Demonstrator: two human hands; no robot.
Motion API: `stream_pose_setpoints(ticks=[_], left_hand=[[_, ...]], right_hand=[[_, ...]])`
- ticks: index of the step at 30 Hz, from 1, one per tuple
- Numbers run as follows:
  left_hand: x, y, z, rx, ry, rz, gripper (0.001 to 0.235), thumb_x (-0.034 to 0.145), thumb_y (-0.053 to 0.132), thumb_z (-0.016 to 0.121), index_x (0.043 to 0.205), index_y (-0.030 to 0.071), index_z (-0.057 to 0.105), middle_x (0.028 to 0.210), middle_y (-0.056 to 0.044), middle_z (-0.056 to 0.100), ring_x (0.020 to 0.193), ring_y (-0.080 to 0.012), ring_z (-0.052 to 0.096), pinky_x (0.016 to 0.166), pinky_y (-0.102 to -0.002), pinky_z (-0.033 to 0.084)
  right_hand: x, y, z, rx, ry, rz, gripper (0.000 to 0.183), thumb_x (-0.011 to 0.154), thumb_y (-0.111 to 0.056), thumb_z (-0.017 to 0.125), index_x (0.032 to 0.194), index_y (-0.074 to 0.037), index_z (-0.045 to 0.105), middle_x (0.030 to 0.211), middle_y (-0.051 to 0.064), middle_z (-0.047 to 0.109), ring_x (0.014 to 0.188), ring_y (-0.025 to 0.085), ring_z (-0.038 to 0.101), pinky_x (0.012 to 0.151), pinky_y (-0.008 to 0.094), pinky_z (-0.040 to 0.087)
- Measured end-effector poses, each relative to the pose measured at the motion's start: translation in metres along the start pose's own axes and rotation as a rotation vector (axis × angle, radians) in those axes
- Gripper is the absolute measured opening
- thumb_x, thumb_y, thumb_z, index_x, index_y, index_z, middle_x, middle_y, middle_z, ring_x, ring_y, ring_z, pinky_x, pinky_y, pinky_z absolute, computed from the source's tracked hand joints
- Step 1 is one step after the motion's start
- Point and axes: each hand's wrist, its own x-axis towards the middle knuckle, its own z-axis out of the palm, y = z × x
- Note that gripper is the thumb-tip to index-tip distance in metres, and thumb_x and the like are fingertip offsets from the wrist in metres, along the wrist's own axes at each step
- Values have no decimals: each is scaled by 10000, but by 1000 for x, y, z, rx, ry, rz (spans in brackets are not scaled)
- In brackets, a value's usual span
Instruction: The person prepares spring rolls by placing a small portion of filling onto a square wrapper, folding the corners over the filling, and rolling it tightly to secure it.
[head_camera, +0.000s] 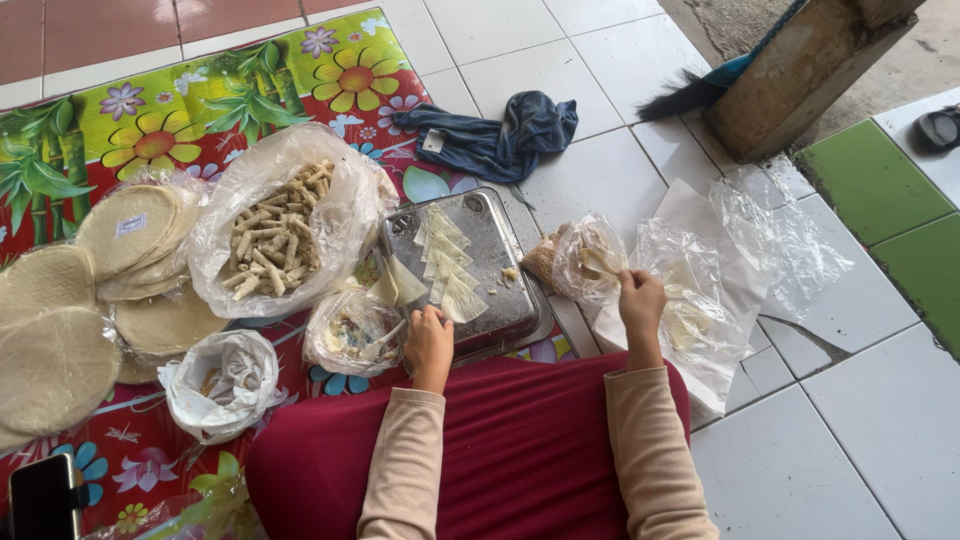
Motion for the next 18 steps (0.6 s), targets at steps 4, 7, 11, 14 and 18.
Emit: stream_pose_setpoints(ticks=[4, 7, 11, 14, 18], left_hand=[[6, -4, 12, -182, 32, -22, 257, 949, 290, 651, 1138, 121, 609, 1165, -117, 666, 1040, -344, 675, 820, -502, 558], [15, -10, 25, -241, 69, -49, 238, 983, 241, 602, 1177, 104, 602, 1125, -150, 702, 1011, -375, 685, 817, -516, 548], [19, -16, 28, -301, 44, -76, 266, 953, 252, 628, 1173, 107, 598, 1022, -128, 746, 962, -356, 716, 808, -498, 555], [14, -12, 21, -306, 51, -60, 298, 914, 245, 667, 1166, 106, 588, 993, -105, 752, 942, -335, 724, 797, -483, 559], [8, -4, 9, -268, 88, -11, 308, 895, 216, 685, 1162, 104, 581, 979, -87, 738, 912, -322, 721, 779, -471, 562]], right_hand=[[-30, -38, 25, 173, -293, 64, 245, 1000, -239, 659, 1080, -47, 789, 754, 64, 688, 577, 131, 507, 504, 324, 374], [-70, -77, 55, 60, -419, -45, 227, 978, -226, 671, 1072, -55, 787, 742, 59, 711, 584, 105, 558, 510, 285, 411], [-121, -107, 90, 93, -315, -445, 190, 968, -205, 681, 1030, -47, 767, 853, 115, 735, 715, 252, 678, 622, 363, 532], [-142, -114, 96, -66, -292, -684, 151, 960, -129, 654, 1060, -39, 723, 899, 120, 713, 800, 294, 701, 685, 386, 551], [-148, -121, 86, -244, -270, -917, 344, 864, 6, 627, 1204, -40, 665, 947, 101, 663, 895, 270, 684, 762, 368, 560]])
